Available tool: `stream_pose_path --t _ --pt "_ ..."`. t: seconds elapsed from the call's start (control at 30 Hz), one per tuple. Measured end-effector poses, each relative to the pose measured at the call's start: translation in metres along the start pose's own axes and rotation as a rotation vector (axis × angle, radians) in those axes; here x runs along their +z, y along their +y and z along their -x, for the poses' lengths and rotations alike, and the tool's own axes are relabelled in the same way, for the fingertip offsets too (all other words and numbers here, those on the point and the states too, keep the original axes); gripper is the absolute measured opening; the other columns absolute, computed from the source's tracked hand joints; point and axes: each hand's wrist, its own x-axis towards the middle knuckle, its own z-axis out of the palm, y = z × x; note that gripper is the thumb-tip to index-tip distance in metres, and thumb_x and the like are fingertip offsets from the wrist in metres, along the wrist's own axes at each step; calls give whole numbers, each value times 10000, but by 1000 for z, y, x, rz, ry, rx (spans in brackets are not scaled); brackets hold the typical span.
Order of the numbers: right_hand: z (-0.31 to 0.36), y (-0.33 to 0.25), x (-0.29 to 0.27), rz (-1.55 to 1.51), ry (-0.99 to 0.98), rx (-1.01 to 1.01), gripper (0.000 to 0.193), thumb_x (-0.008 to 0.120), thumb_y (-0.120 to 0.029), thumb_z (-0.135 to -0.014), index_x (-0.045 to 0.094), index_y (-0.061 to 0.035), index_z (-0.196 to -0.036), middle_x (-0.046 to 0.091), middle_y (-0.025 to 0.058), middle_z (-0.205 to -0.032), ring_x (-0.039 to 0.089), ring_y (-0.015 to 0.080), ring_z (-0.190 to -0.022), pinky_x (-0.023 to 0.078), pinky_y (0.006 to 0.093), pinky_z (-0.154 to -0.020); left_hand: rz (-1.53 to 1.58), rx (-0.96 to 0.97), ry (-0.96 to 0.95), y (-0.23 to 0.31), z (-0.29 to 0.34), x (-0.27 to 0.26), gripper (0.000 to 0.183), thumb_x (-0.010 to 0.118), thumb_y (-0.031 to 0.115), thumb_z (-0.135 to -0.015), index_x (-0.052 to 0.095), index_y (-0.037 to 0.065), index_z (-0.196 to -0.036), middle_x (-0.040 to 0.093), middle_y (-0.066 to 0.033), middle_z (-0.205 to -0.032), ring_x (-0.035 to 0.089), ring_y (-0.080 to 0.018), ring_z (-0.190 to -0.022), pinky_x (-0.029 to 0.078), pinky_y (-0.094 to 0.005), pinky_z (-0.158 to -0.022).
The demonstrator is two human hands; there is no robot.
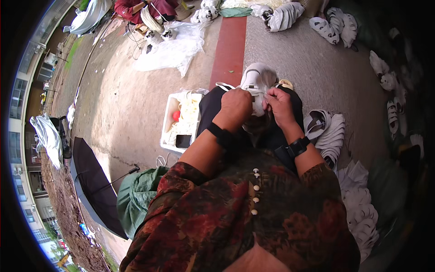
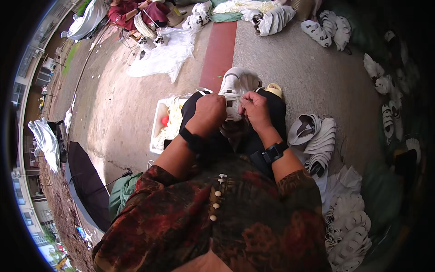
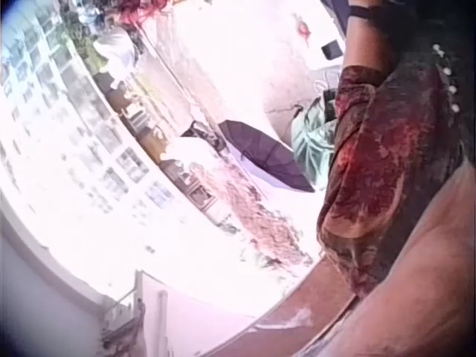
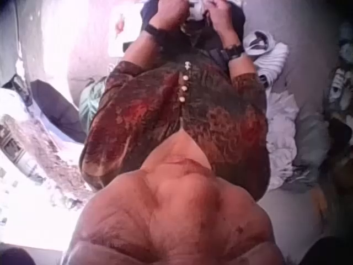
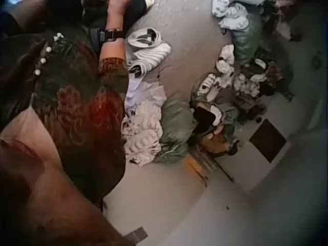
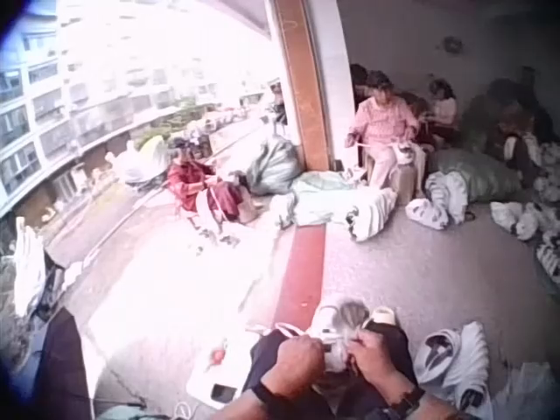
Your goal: The recorder is threading laces through the eyelets of a white athletic shoe.
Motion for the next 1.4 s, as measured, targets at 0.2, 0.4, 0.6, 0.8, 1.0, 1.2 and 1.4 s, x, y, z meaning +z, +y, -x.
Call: stream_pose_path --t 0.2,0.4,0.6,0.8,1.0,1.2,1.4 --pt "-2 -2 3 47 51 60 137 533 -44 -831 564 -16 -700 550 14 -561 454 48 -468 345 194 -439 230 75 -17 -24 -24 22 133 583 136 -726 647 37 -787 645 -139 -781 630 -313 -763 500 -377 -653" --pt "-6 -12 11 108 77 201 122 521 -7 -769 606 31 -690 548 38 -533 461 80 -441 359 240 -433 814 269 128 -48 -18 42 98 617 85 -758 599 1 -805 601 -120 -773 592 -240 -725 463 -328 -684" --pt "-19 -2 14 278 -40 235 121 557 -28 -786 614 19 -690 532 -12 -572 443 43 -494 327 215 -443 845 307 193 -50 -20 48 107 648 106 -719 624 22 -781 598 -131 -770 588 -304 -762 464 -356 -691" --pt "-14 -9 22 223 27 268 129 517 19 -713 644 41 -725 564 17 -612 503 75 -587 411 266 -516 793 348 239 -47 -15 48 70 623 61 -747 614 9 -793 585 -123 -767 596 -266 -747 467 -333 -684" --pt "-16 -12 25 314 21 266 107 544 14 -710 643 43 -737 582 29 -621 521 82 -601 420 267 -522 744 147 362 -33 -5 57 61 635 66 -734 624 15 -766 591 -147 -788 596 -314 -740 476 -359 -674" --pt "-22 1 19 595 5 155 58 584 -5 -707 629 31 -709 584 45 -617 535 115 -603 430 303 -540 805 163 392 -33 -5 52 76 610 83 -740 598 16 -708 574 -160 -780 577 -337 -741 477 -389 -692" --pt "-25 3 15 403 -28 211 118 566 -29 -780 556 -31 -663 484 -27 -573 416 40 -515 322 211 -461 800 181 387 -36 -3 49 67 611 91 -739 605 25 -732 591 -151 -795 578 -335 -746 477 -386 -701"
